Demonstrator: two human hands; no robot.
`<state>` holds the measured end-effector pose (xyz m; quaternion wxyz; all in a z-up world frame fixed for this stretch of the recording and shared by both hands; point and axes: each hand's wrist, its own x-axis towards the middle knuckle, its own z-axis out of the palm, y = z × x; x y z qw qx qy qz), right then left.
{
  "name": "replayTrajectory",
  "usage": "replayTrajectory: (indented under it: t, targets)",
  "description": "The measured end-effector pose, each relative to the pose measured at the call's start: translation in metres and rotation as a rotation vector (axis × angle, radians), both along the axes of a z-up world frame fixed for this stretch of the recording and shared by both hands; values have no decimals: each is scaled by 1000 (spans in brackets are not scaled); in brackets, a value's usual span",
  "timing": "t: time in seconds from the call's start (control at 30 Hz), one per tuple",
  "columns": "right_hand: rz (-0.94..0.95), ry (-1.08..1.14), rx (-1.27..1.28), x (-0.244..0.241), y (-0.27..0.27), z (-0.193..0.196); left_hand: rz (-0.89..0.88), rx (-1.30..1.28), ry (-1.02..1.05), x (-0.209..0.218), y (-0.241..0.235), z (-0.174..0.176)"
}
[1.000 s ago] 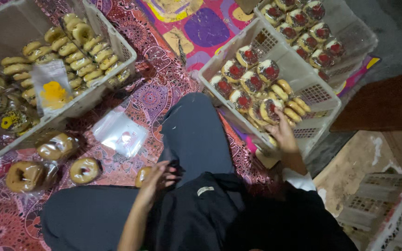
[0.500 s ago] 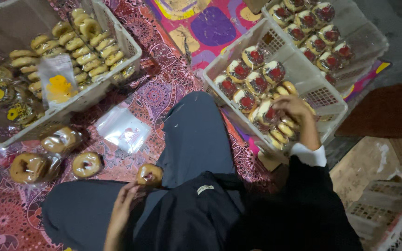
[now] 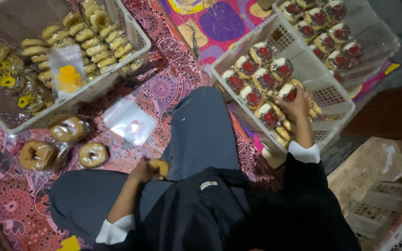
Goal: The person sits on a patterned mat and packages donuts into plastic bags, placing them into white crates. They then use a grater to apply grated cheese onto rows of donuts arranged on a wooden board.
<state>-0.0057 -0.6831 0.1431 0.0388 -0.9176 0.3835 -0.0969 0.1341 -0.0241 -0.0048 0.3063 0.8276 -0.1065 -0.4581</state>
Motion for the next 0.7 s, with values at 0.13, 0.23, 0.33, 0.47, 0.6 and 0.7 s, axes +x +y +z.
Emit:
replayTrajectory:
  t: [0.13,0.23,0.33,0.47,0.6,0.7]
  targets:
    - [-88,-339,366,25,65,9,-104,-221,-13,-13,-4,4]
    - [405,-510,-50,42,162,14,58,-260,-29,-11,0,25]
    - [367,-576,1090,51,260,32,377,-626,131,8,-14,64]
    - [855,-518,1656,58,324,48,704,-930,721,-22,-75,119]
    - [990,-375,1726,48,282,44,350,-1003,1048,-66,-144,153]
    - [395,-569,1445,17,170,41,298,-828,716,-72,-135,160]
